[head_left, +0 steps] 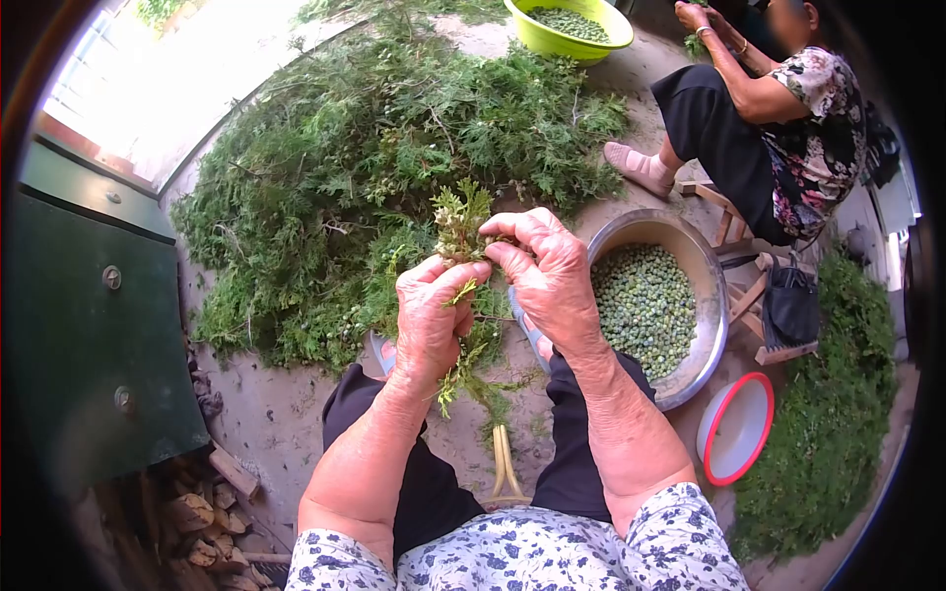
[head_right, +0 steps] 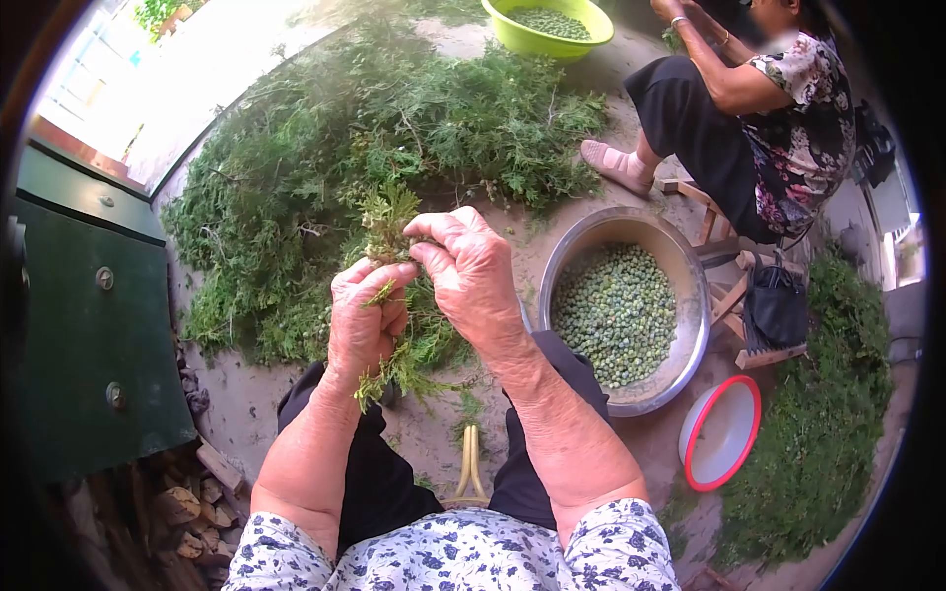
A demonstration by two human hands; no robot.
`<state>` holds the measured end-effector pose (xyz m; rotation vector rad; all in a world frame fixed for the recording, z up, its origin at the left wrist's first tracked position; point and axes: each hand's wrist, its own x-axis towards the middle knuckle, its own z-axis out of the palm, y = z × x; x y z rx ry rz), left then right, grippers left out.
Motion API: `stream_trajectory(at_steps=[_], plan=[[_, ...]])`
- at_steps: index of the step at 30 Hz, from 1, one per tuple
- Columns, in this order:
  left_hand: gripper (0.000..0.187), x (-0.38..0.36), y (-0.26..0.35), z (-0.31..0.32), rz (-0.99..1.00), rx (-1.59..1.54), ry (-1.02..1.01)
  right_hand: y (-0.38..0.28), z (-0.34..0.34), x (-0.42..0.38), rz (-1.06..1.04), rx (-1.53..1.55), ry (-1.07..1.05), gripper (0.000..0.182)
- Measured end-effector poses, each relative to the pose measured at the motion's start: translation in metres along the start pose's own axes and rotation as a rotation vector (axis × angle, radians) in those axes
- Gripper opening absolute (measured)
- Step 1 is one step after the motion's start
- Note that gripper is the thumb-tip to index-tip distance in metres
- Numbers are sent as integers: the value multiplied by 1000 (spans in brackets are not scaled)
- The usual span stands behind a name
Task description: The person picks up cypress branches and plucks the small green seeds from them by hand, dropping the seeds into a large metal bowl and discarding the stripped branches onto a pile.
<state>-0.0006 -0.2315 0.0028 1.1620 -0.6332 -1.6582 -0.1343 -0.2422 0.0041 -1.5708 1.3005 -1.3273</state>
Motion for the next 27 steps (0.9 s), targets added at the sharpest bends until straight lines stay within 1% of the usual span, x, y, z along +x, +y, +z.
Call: stream_trajectory(at_steps=[1, 2, 3, 4, 5, 6, 7, 8, 9, 11, 12, 13, 15, 16, 19, 25, 27], plan=[[7, -1, 1, 1, -11, -26, -5, -3, 0, 0, 67, 34, 2, 17], [8, -1, 2, 1, -23, -51, -11, -5, 0, -1, 67, 34, 2, 17], [8, -1, 2, 1, -23, -51, -12, -8, 0, -2, 264, 339, 47, 12], [14, -1, 2, 1, -16, -45, -18, -11, 0, -2, 460, 645, 93, 7], [21, -1, 2, 1, -9, -40, -23, -13, -8, 3, 459, 738, 113, 2], [21, -1, 2, 0, -9, -41, -22, -4, -10, 6, 426, 846, 144, 3], [22, 0, 0, -3, -17, -77, -66, 2, -10, 10, 391, 953, 176, 4], [24, 0, 0, -5, -23, -112, -111, 5, -14, 12, 452, 1001, 182, 6], [24, 0, 1, -5, -21, -111, -111, 4, -18, 13, 450, 1002, 182, 6], [28, 2, 3, -6, -35, -169, -108, 4, -24, 13, 559, 1000, 13, 6], [28, 3, 3, -7, -34, -169, -107, 6, -22, 12, 558, 1009, -47, 12], [27, 4, 2, -8, -22, -211, -128, 7, -21, 10, 558, 1009, -47, 12], [26, 6, 3, -10, -10, -253, -150, 3, -16, 6, 627, 898, -131, 18], [26, 6, 3, -10, -17, -248, -164, 6, -13, 4, 623, 876, -143, 22], [26, 6, 3, -9, -36, -233, -172, 5, -14, 3, 674, 901, -186, 20], [26, 6, 4, -9, -37, -221, -177, 8, -14, 3, 640, 885, -221, 20], [26, 7, 4, -9, -26, -211, -174, 2, -13, 3, 649, 907, -199, 20]])
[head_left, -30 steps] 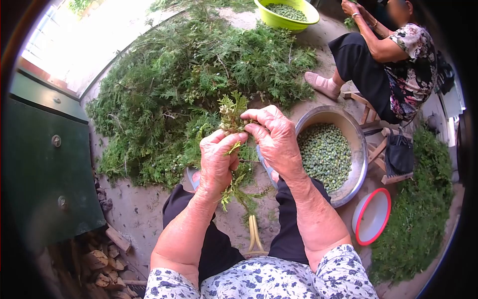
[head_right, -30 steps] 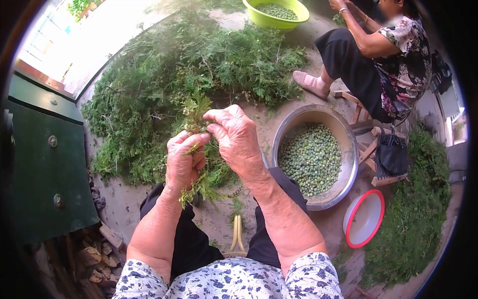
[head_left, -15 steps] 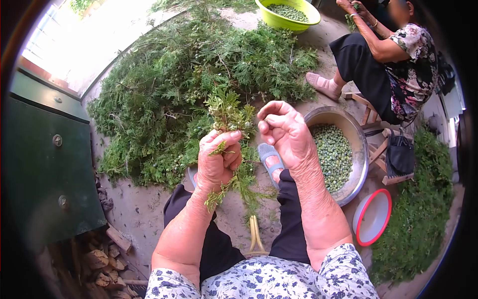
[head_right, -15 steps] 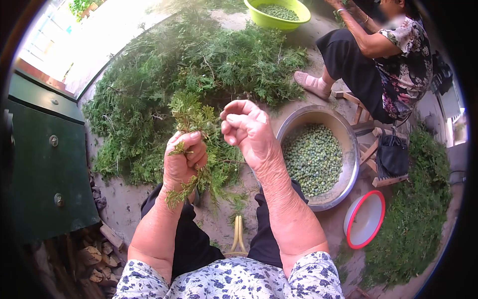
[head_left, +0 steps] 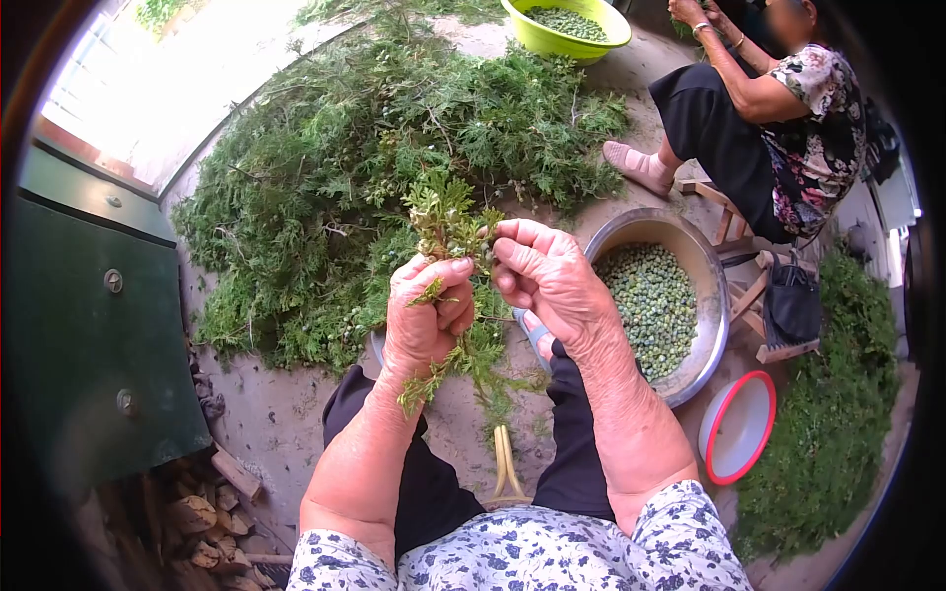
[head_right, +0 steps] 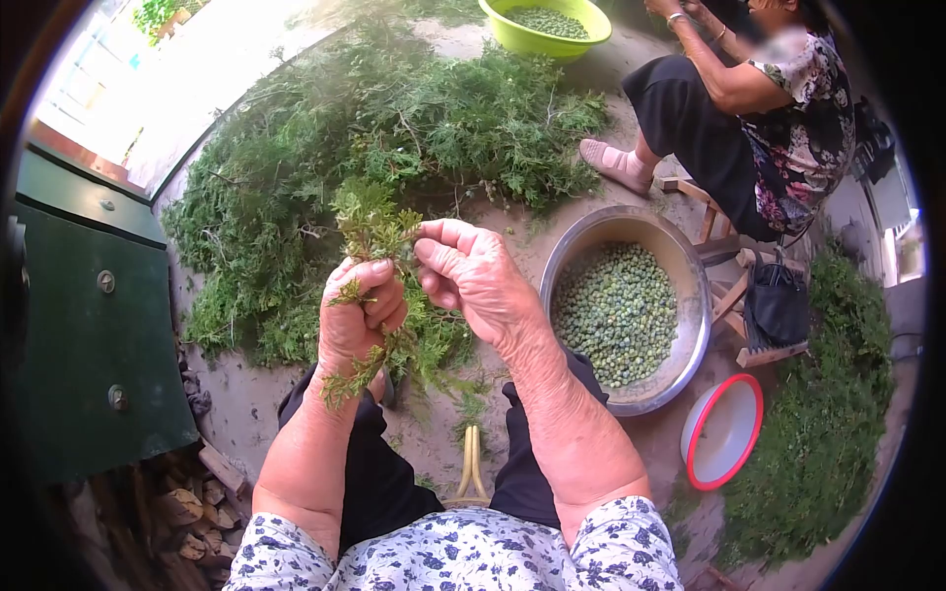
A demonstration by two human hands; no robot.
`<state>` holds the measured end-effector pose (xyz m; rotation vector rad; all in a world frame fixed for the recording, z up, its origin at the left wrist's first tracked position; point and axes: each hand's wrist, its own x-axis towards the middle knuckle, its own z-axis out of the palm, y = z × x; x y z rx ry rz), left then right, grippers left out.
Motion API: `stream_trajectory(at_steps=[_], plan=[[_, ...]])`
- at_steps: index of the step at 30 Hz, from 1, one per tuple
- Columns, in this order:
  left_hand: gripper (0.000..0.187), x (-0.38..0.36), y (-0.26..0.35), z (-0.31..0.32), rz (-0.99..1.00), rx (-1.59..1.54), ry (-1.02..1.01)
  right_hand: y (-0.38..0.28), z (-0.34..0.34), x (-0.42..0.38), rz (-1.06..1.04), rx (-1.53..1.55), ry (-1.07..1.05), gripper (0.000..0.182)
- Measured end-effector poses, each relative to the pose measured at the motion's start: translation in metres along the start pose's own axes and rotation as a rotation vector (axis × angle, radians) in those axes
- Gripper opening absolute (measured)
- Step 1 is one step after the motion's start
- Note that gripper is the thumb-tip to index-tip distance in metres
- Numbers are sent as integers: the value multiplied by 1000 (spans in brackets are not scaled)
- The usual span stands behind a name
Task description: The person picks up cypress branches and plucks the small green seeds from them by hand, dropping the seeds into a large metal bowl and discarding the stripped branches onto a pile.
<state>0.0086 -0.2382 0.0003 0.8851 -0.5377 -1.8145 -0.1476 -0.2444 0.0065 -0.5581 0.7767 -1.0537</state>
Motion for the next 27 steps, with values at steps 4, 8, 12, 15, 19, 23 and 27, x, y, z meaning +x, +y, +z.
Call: stream_trajectory(at_steps=[4, 8, 12, 15, 19, 23, 27], plan=[[25, -1, 1, 2, -11, 5, 16, -2, 1, -1, 12, 57, -60, 23], [27, -1, 1, -1, -49, 15, -48, -2, 1, -1, -50, -26, -93, 24], [28, 1, -1, -5, -96, -55, -111, -1, -3, 2, -10, -17, -150, 25], [29, 2, -3, -7, -121, -115, -164, -3, 0, -1, -32, -30, -160, 25], [27, 0, -1, -5, -130, -92, -177, -5, -4, -2, -29, -62, -179, 20], [24, -1, -2, -3, -88, -20, -137, -3, -4, -1, -5, -70, -131, 14], [22, -8, -6, 3, -78, -14, -78, 2, -2, -4, 9, 6, -58, 11]])
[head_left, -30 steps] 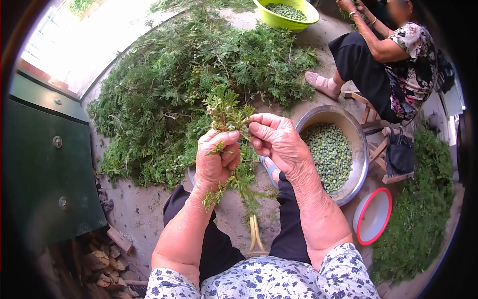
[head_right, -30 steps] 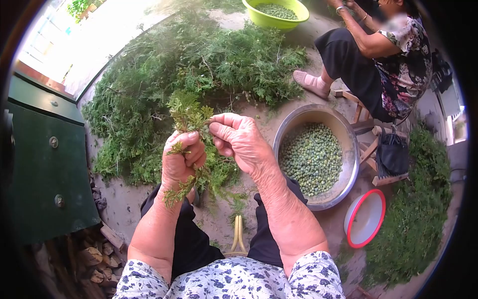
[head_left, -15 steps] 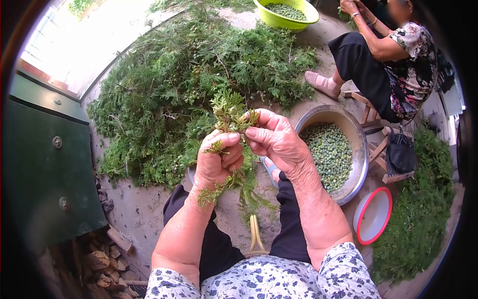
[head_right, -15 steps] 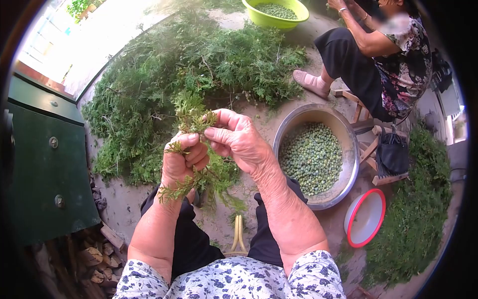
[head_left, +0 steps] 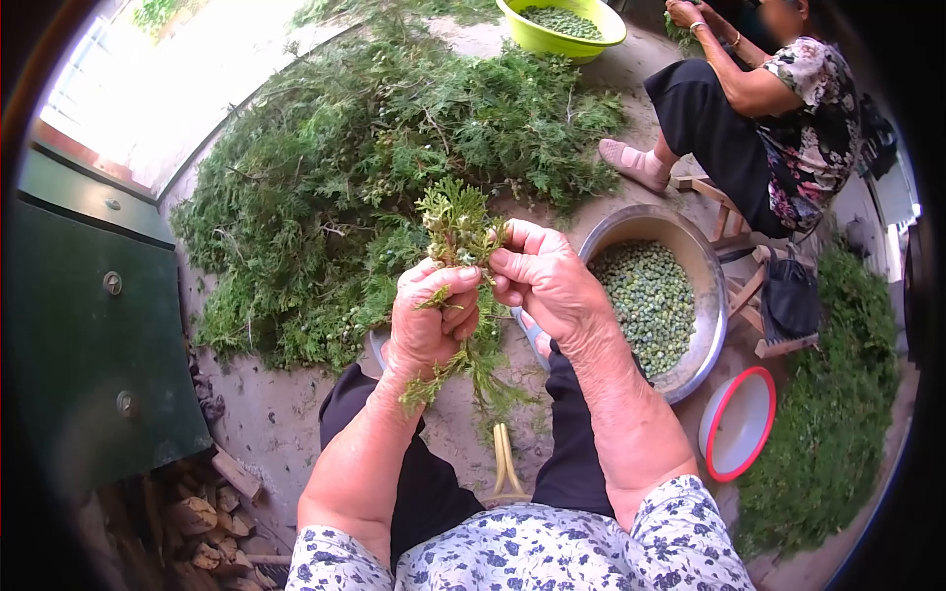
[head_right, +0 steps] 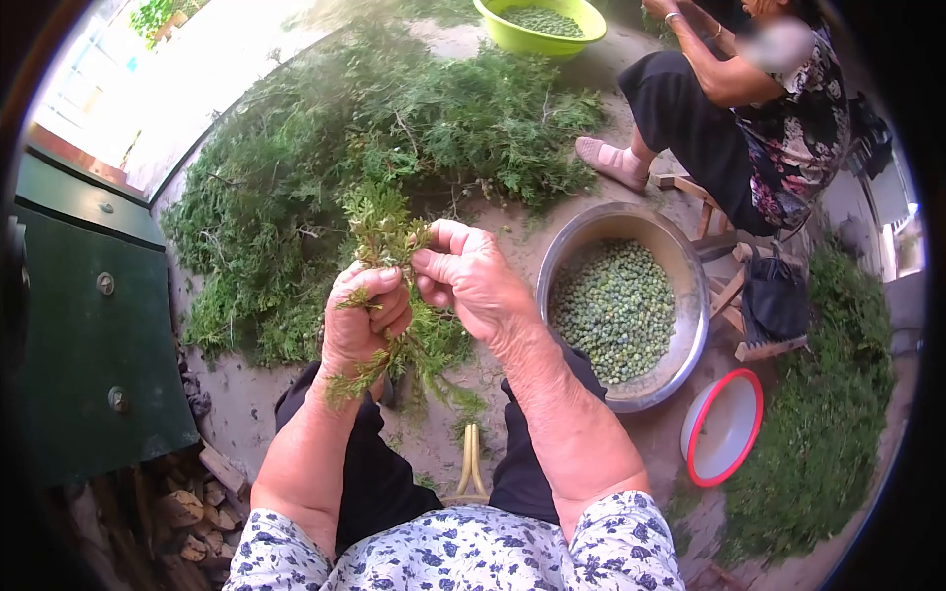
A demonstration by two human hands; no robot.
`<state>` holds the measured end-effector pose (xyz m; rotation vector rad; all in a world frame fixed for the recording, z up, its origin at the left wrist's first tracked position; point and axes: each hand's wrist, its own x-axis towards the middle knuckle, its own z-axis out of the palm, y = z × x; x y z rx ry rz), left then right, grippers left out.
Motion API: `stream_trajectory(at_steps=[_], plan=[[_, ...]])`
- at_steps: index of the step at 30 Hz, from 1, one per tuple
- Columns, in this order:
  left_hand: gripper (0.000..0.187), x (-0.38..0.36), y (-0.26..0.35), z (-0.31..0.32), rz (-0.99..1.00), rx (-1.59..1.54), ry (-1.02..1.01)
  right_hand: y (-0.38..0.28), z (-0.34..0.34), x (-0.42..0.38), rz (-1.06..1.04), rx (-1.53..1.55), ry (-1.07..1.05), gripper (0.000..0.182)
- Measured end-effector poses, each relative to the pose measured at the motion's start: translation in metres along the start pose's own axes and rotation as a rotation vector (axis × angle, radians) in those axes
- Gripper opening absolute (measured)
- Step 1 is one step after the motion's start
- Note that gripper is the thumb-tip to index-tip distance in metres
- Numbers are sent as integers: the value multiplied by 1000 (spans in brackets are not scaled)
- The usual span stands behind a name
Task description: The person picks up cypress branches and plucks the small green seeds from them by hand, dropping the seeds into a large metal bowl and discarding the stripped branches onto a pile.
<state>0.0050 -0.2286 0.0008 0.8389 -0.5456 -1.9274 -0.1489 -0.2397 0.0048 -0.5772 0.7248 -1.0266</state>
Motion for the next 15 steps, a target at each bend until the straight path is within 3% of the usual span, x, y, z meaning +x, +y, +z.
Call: stream_trajectory(at_steps=[2, 5, 8, 13, 15], plan=[[22, -4, -6, 1, 38, 27, 76, 4, -4, -3, -1, 20, 52, 10], [31, -21, -4, 6, 138, 101, 163, 5, -16, -10, -168, 93, 260, 14], [29, -33, -4, -8, 132, 45, 78, -10, -25, -31, -211, 102, 250, 20], [16, -76, -11, -3, 115, 15, 81, -38, -66, -92, -519, -402, 570, 19], [11, -97, -19, 0, 136, 94, 149, -50, -94, -122, -569, -556, 724, 26]])
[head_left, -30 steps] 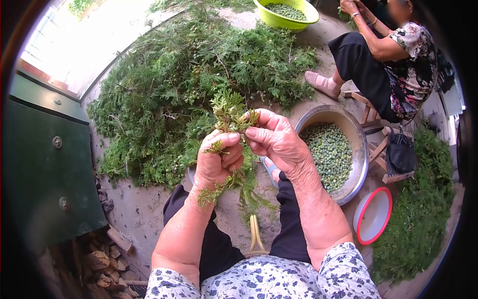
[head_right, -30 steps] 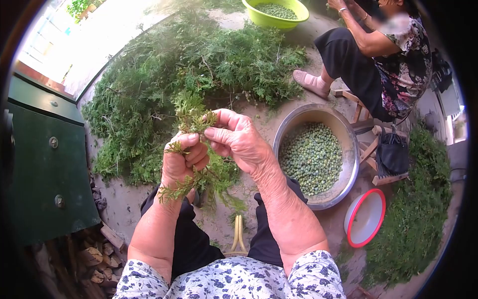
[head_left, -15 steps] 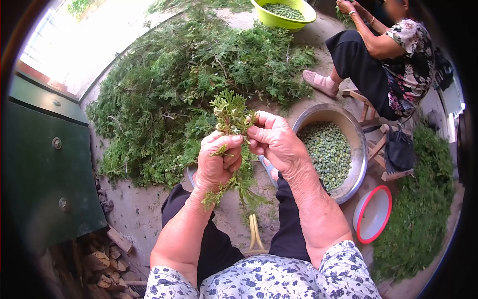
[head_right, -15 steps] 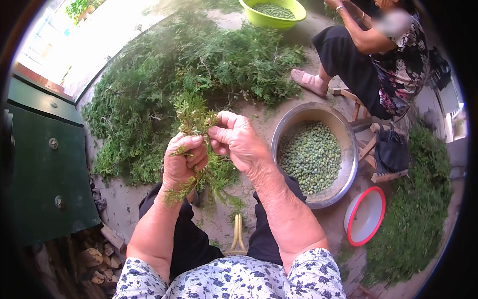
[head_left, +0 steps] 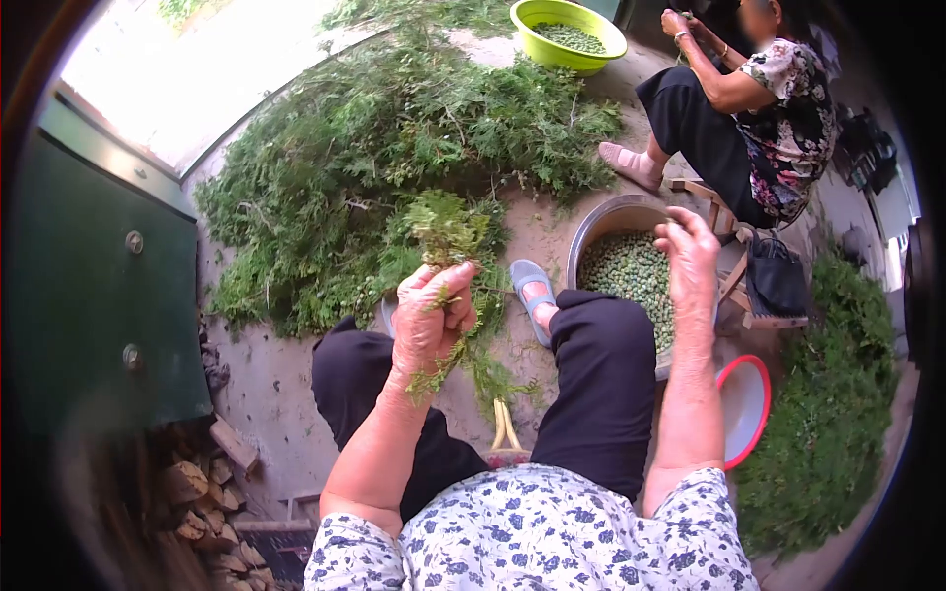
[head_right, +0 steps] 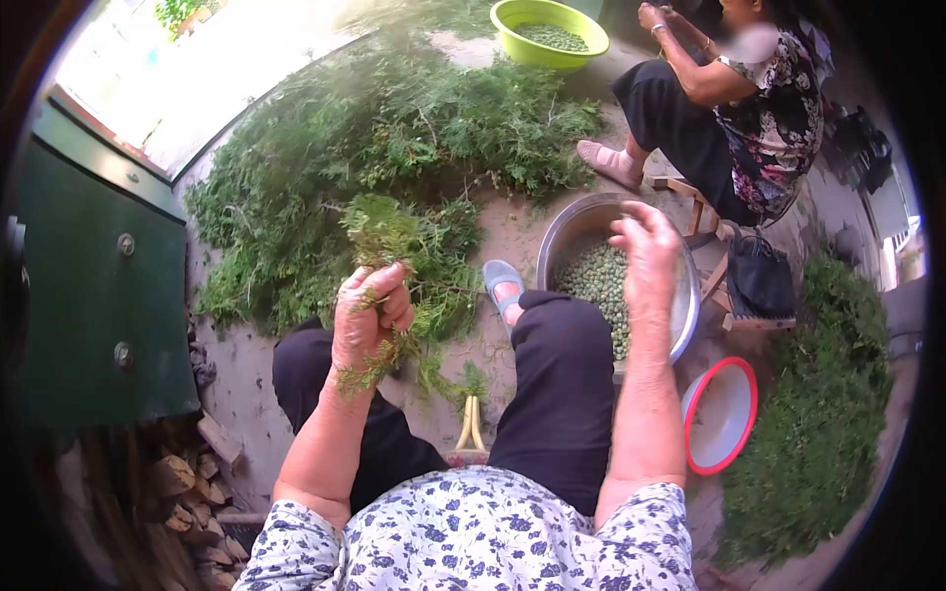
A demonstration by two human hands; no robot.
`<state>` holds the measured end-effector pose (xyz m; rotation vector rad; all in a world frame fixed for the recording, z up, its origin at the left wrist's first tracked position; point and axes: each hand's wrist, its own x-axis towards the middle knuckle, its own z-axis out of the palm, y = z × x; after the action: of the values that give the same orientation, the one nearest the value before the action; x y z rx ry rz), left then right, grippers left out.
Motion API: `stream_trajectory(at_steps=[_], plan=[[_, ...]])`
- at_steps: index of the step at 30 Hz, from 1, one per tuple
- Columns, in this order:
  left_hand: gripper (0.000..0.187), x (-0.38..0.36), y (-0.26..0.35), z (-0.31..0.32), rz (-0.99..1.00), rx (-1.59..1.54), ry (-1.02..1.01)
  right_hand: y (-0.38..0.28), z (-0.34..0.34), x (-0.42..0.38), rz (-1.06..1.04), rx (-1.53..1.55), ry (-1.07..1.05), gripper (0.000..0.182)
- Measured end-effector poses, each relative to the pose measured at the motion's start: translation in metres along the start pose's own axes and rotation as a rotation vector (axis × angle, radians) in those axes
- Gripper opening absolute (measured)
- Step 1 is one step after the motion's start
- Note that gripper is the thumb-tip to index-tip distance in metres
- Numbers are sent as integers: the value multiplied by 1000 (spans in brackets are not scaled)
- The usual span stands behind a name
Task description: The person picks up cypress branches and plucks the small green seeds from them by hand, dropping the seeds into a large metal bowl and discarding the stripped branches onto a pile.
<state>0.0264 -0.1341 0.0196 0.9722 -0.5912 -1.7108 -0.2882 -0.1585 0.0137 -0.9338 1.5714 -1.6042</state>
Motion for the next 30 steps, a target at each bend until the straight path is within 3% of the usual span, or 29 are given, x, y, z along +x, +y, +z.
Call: stream_trajectory(at_steps=[2, 3, 5, 6, 8, 12, 14, 16, 17, 18, 22, 28, 30], plan=[[13, -19, -8, 2, 25, 62, 40, 23, -48, 9, -174, -299, -30, 33], [13, -29, -11, 4, 25, 54, 44, 28, -64, 9, -175, -305, -36, 33], [15, -49, -15, 8, 34, 204, 84, 34, -87, 2, -270, -1030, 104, 35], [15, -56, -18, 10, 28, 200, 88, 22, -80, -11, -267, -1035, 99, 35], [17, -69, -24, 12, 30, 237, 64, -22, -33, -53, -255, -553, -154, 31], [15, -85, -39, 8, 33, 129, -28, -55, 52, -126, -516, -364, -451, 23], [16, -94, -37, 6, 16, 95, -50, -64, 73, -151, -424, -303, -590, 24], [16, -99, -36, 1, 63, 143, -99, -56, 81, -161, -200, -208, -689, 20], [16, -100, -36, -2, 69, 143, -93, -45, 81, -162, -356, -266, -686, 14], [16, -100, -38, -4, 83, 89, -85, -43, 81, -166, -358, -264, -692, 14], [14, -102, -41, -10, 101, -22, -154, -36, 73, -184, -279, -179, -548, 11], [9, -102, -47, -6, 4, -182, -33, -25, 71, -201, -135, -153, -453, 13], [9, -101, -50, -6, 20, -202, -35, -19, 71, -205, -456, -237, -439, 15]])
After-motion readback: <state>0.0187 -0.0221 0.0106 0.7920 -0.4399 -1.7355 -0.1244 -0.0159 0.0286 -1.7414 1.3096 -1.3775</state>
